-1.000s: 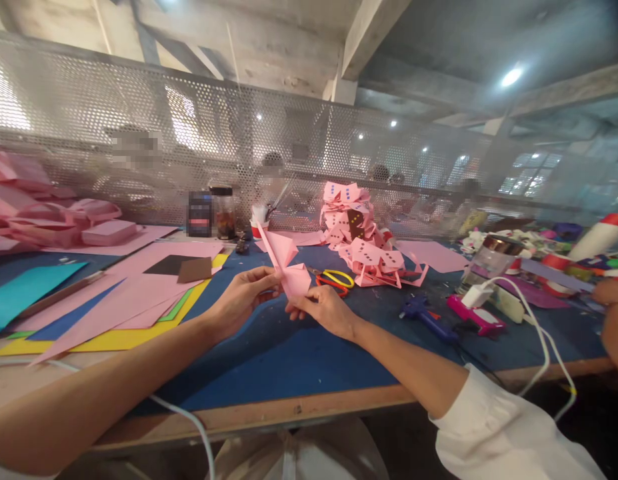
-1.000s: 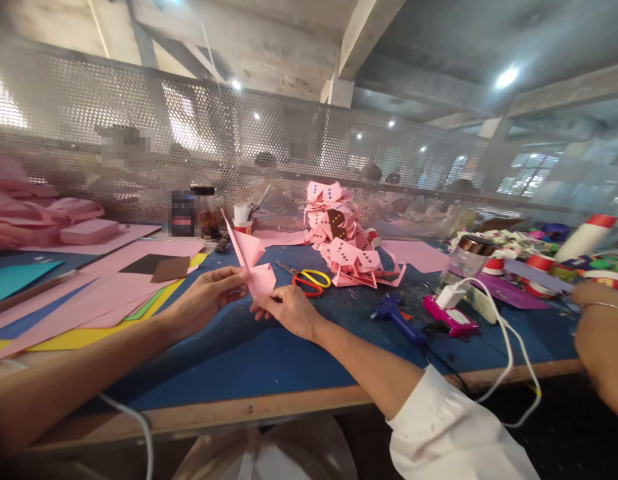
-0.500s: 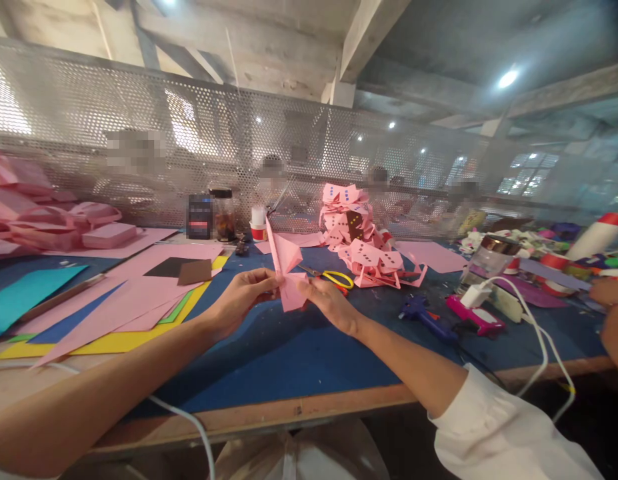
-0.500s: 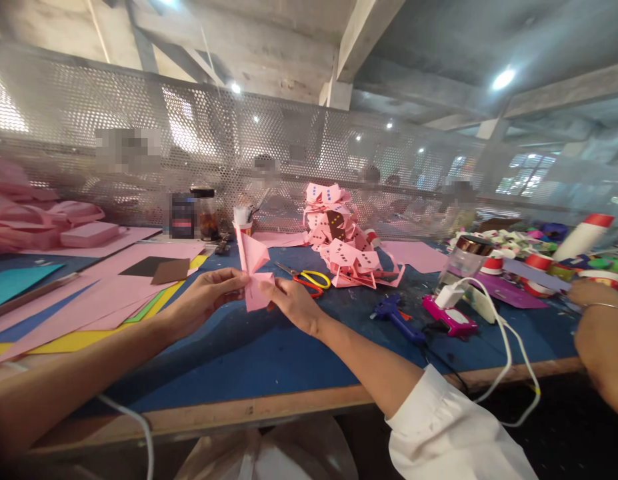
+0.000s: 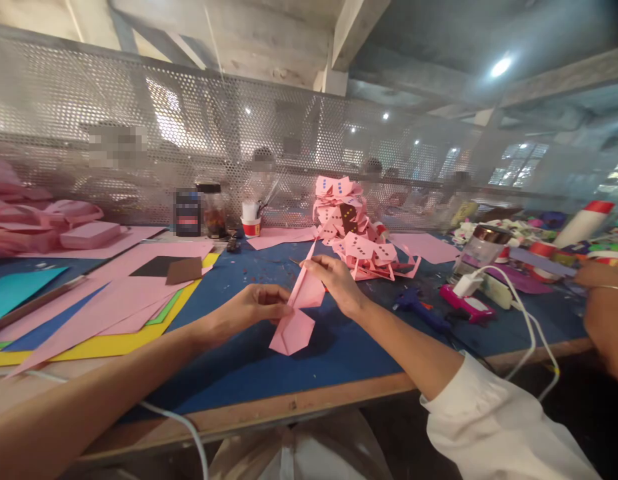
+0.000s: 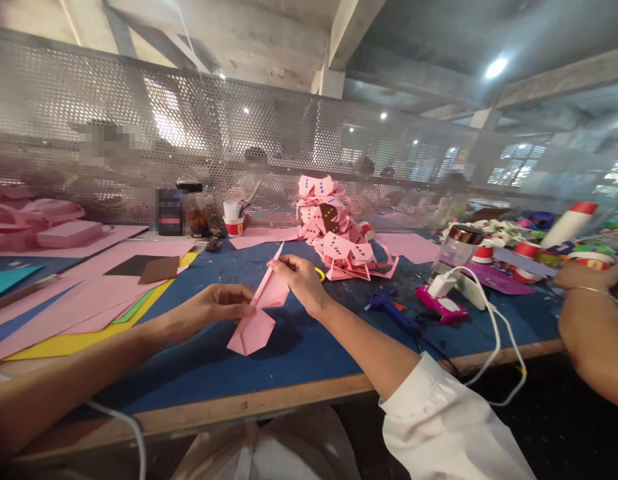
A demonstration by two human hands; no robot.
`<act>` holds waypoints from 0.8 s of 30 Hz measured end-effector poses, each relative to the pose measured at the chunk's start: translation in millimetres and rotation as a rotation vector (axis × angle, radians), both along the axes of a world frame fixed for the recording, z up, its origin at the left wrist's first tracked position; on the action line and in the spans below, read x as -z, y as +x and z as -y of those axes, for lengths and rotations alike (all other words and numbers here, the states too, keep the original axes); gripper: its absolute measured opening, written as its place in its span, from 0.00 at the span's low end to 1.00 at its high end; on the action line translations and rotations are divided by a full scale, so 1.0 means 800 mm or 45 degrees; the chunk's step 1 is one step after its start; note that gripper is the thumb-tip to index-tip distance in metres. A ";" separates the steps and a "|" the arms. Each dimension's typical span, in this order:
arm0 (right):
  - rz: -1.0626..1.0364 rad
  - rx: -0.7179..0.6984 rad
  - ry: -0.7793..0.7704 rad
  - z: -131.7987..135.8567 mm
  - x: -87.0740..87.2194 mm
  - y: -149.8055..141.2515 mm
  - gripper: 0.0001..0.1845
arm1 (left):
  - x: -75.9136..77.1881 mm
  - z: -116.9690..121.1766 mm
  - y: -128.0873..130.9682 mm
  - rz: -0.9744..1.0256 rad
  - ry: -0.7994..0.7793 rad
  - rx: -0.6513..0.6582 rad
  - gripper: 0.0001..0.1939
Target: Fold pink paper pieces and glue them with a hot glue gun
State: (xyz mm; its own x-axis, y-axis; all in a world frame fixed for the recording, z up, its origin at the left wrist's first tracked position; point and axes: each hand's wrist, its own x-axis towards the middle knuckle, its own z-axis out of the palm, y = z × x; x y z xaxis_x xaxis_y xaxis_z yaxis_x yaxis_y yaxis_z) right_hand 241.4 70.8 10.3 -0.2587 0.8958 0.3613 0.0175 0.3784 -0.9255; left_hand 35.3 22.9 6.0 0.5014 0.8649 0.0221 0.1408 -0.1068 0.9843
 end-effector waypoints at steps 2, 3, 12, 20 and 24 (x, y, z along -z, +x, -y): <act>0.008 0.006 0.003 0.000 0.000 0.000 0.19 | 0.000 0.001 0.001 -0.003 0.017 0.000 0.11; 0.017 0.001 0.005 0.000 0.000 0.000 0.19 | 0.000 0.001 0.002 -0.005 0.038 -0.006 0.11; 0.110 -0.118 0.064 0.013 0.009 -0.015 0.17 | 0.008 -0.003 0.000 0.084 0.099 -0.146 0.13; 0.098 -0.191 0.055 0.018 0.003 -0.010 0.18 | -0.005 0.002 0.016 0.213 0.011 -0.248 0.11; 0.061 -0.203 0.016 0.019 -0.002 -0.004 0.21 | -0.009 0.000 0.024 0.210 0.010 -0.265 0.10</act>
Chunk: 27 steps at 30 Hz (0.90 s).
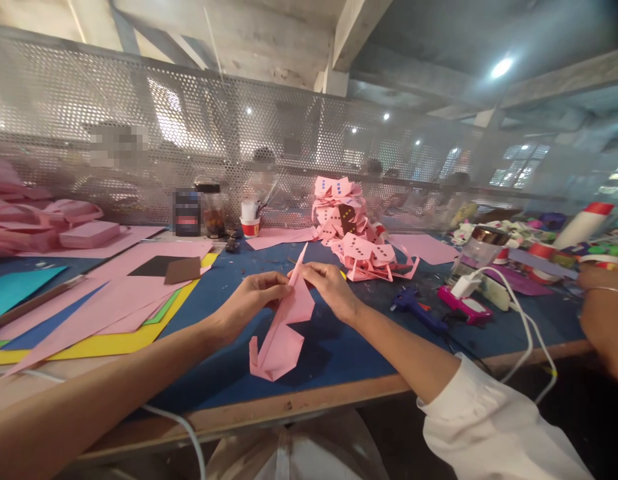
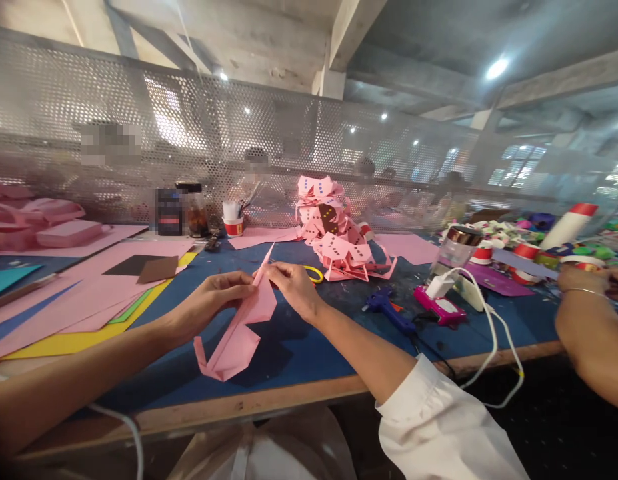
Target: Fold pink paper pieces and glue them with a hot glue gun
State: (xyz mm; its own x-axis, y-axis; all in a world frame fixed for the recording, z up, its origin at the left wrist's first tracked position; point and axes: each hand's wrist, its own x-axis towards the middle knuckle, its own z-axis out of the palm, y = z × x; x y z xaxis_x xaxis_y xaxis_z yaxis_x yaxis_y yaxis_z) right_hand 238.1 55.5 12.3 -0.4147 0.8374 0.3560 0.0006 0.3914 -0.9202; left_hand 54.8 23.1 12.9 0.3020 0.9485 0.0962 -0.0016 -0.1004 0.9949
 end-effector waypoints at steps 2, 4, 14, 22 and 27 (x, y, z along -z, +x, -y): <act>0.025 0.031 0.029 -0.001 0.000 0.002 0.22 | 0.000 -0.001 0.004 -0.003 0.004 -0.010 0.09; 0.055 0.063 0.071 -0.003 0.001 0.003 0.23 | 0.001 -0.002 0.007 0.008 0.011 -0.033 0.09; 0.003 -0.014 0.045 -0.004 0.004 -0.001 0.21 | 0.002 0.000 0.008 0.036 0.057 -0.180 0.09; 0.087 0.090 0.170 -0.009 0.011 -0.004 0.15 | 0.009 -0.002 0.006 0.025 0.111 -0.192 0.08; 0.112 0.126 0.231 -0.008 0.011 -0.004 0.15 | 0.006 0.001 0.009 0.031 0.076 -0.178 0.09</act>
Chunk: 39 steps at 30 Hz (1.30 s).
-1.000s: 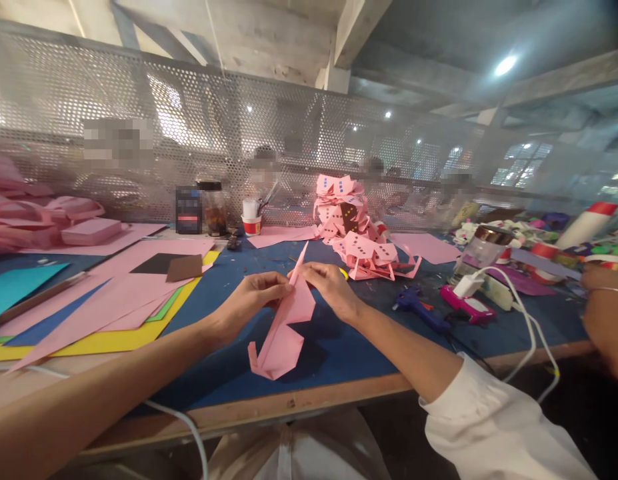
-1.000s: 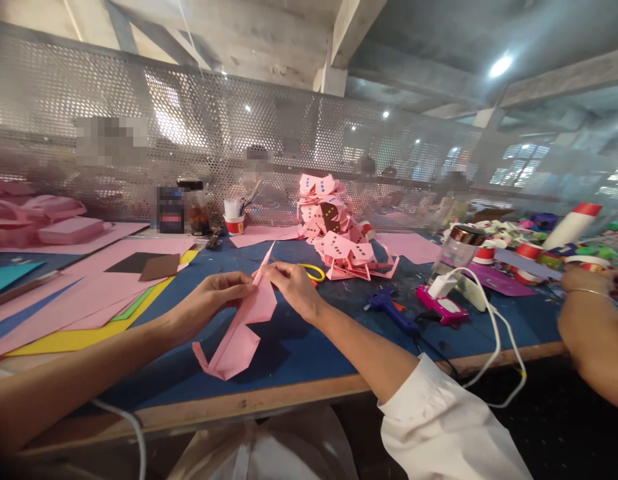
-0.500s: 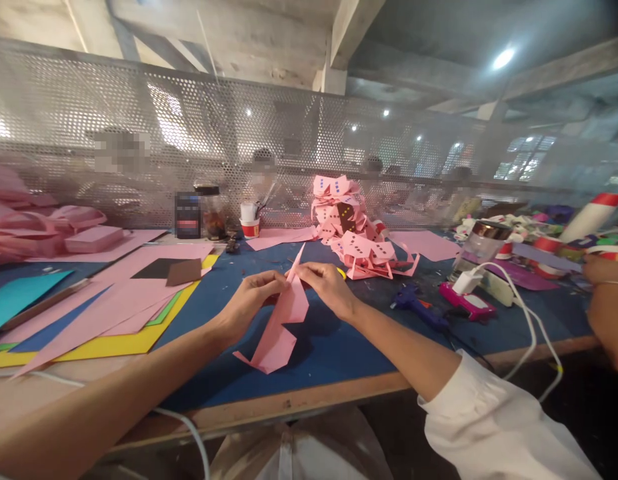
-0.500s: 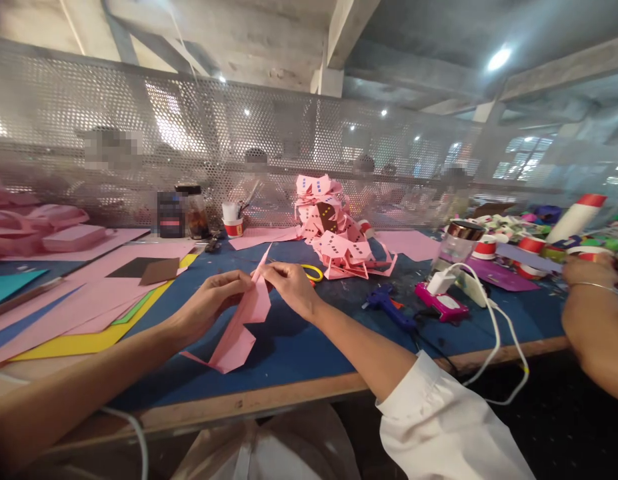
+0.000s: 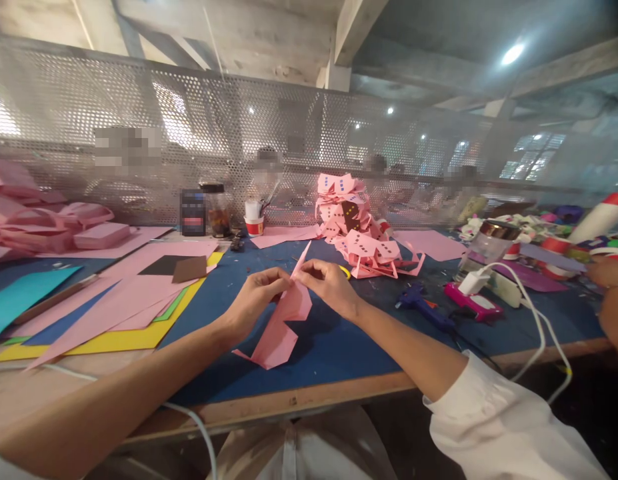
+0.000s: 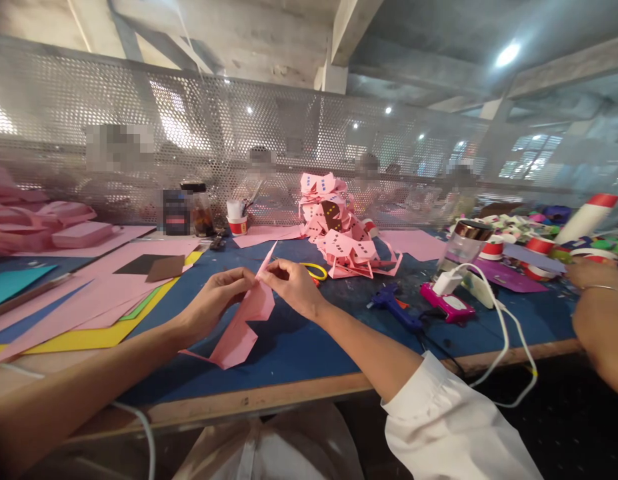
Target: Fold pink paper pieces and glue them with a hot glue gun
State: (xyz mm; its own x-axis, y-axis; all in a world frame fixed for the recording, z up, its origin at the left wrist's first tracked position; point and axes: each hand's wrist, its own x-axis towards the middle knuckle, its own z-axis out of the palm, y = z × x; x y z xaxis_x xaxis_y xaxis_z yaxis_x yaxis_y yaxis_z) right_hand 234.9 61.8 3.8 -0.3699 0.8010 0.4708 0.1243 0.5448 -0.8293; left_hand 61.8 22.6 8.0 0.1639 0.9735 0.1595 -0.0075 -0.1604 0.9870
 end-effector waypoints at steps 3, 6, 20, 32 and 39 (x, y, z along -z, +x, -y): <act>-0.001 0.050 0.035 0.003 -0.001 -0.001 0.14 | -0.001 0.001 0.000 -0.010 0.001 0.001 0.09; 0.014 0.067 0.061 0.004 -0.001 -0.001 0.14 | -0.002 0.001 0.000 -0.022 0.017 0.000 0.10; 0.079 -0.027 0.092 0.001 0.005 -0.004 0.12 | 0.006 -0.006 -0.005 -0.078 0.090 -0.042 0.09; 0.144 0.177 0.379 0.010 -0.001 -0.005 0.04 | 0.006 -0.006 -0.006 -0.027 -0.018 -0.012 0.10; 0.334 0.305 0.757 0.010 0.002 -0.002 0.03 | 0.010 -0.010 -0.007 -0.004 -0.019 -0.002 0.11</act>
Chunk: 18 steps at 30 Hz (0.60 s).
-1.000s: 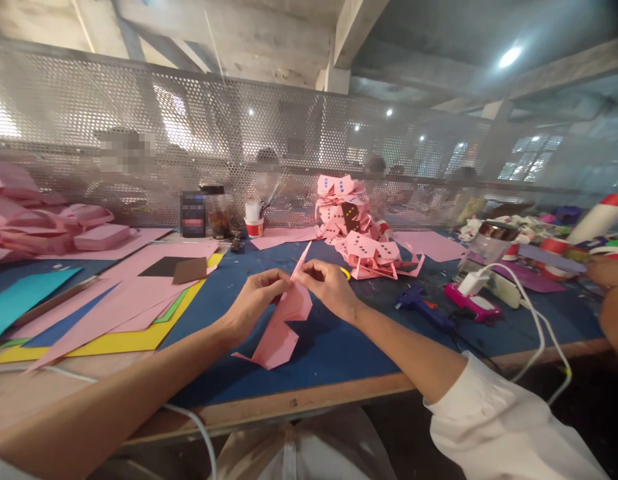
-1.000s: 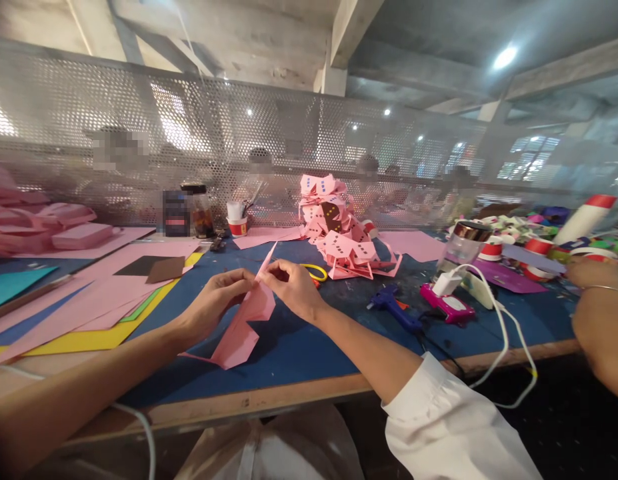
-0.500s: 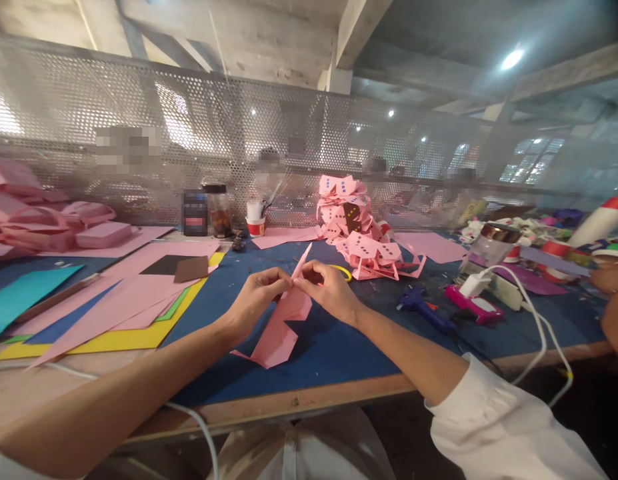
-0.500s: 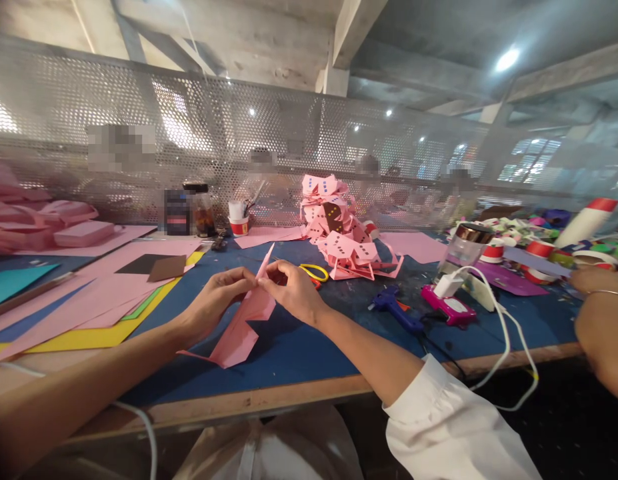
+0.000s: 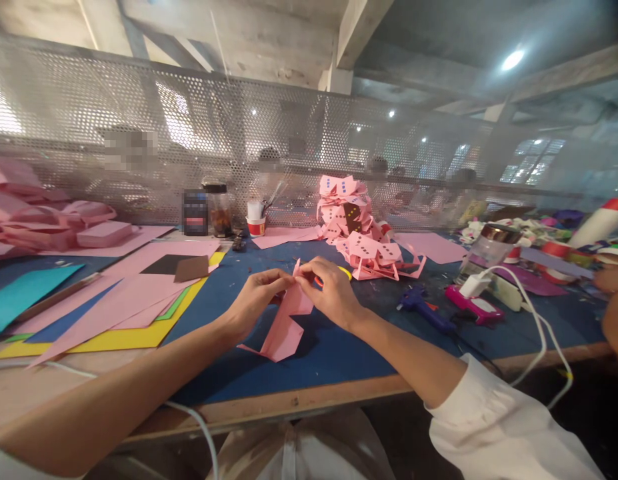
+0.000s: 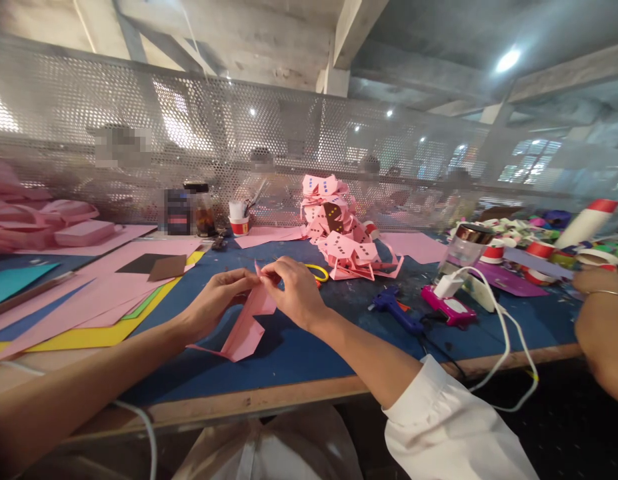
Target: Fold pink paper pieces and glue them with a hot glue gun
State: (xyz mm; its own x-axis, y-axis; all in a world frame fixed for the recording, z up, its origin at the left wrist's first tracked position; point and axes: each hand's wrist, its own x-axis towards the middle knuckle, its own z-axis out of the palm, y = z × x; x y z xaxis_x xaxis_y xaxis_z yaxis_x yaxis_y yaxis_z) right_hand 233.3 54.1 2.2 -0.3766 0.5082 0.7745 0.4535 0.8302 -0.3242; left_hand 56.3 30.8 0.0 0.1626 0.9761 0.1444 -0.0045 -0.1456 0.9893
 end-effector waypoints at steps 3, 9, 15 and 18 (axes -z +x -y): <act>0.114 0.028 0.126 0.001 0.001 0.002 0.05 | 0.001 0.000 -0.001 0.005 0.004 -0.008 0.11; 0.269 0.057 0.262 0.004 -0.001 0.005 0.09 | -0.003 0.004 -0.002 0.074 -0.041 0.031 0.11; 0.395 0.090 0.288 0.008 -0.004 0.008 0.13 | -0.009 0.004 -0.003 0.109 -0.074 0.028 0.09; 0.432 0.085 0.276 0.009 -0.005 0.009 0.14 | -0.006 -0.002 -0.005 0.165 -0.115 0.047 0.08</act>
